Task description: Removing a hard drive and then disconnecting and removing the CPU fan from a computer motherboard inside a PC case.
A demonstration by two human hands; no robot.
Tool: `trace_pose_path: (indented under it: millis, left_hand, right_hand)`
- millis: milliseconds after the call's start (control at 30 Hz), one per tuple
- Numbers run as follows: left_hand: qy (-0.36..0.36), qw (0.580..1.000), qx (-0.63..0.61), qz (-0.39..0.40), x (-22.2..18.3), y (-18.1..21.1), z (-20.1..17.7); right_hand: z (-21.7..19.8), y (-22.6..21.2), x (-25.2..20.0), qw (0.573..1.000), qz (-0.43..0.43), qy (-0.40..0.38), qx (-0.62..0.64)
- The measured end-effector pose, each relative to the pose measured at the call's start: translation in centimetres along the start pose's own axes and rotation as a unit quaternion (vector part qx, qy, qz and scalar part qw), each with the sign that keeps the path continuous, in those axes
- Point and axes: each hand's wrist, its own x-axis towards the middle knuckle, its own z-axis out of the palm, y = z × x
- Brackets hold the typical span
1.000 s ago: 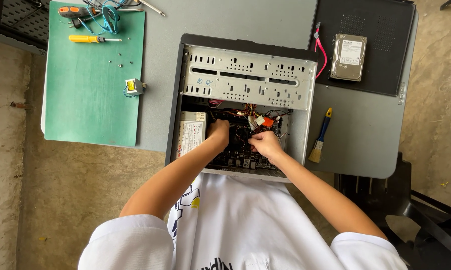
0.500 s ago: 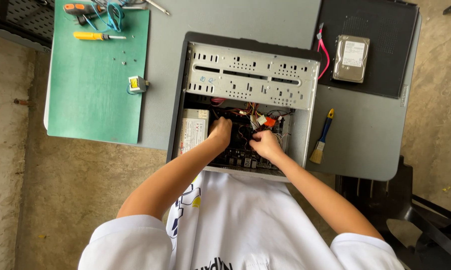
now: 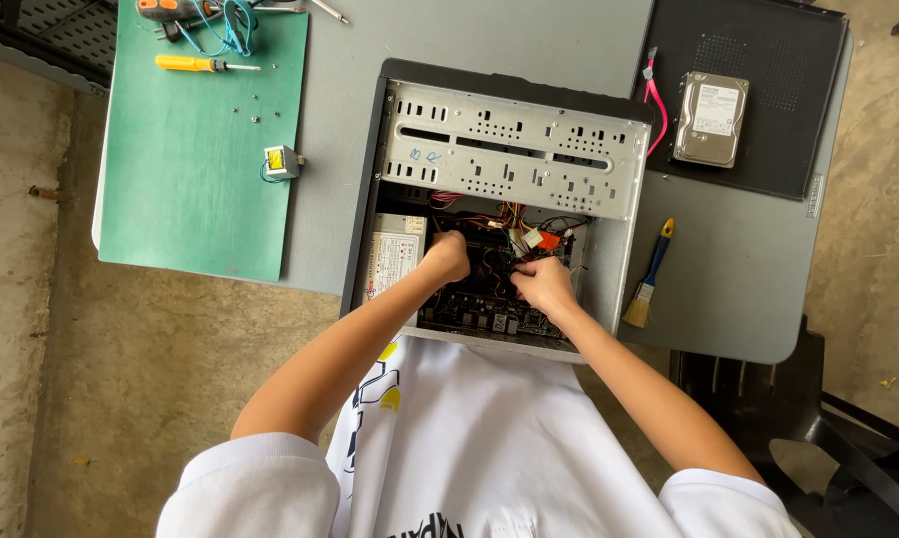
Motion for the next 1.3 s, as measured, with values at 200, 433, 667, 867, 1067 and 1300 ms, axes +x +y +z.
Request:
trace_pose_path:
  millis: [200,433,667,867,1067,1300]
  left_hand:
    - [0.034,0.903,-0.422,-0.076,-7.1,-0.1,-3.0]
    - [0.049,0.791,-0.605,-0.077,-11.2,-0.5,-5.2]
    - [0.073,0.789,-0.607,-0.054,-11.1,-0.4,-5.0]
    - [0.064,0.784,-0.615,-0.045,-12.3,-0.4,-5.5]
    - [0.054,0.801,-0.595,-0.034,-13.3,-0.6,-6.3]
    - [0.016,0.807,-0.59,-0.022,-14.3,-1.1,-7.2]
  right_hand:
    - [-0.6,-0.5,-0.4,1.0,-0.018,-0.007,-0.003]
    - [-1.3,-1.3,-1.1,0.999,-0.023,-0.016,-0.019]
    - [-1.0,-2.5,-1.9,1.0,-0.014,-0.025,-0.008]
    - [-1.2,-2.0,-1.7,1.0,-0.011,-0.022,-0.01]
    - [-0.7,-1.6,-1.4,0.996,0.018,-0.047,0.067]
    - [-0.2,-0.1,0.0,0.973,0.076,-0.1,0.195]
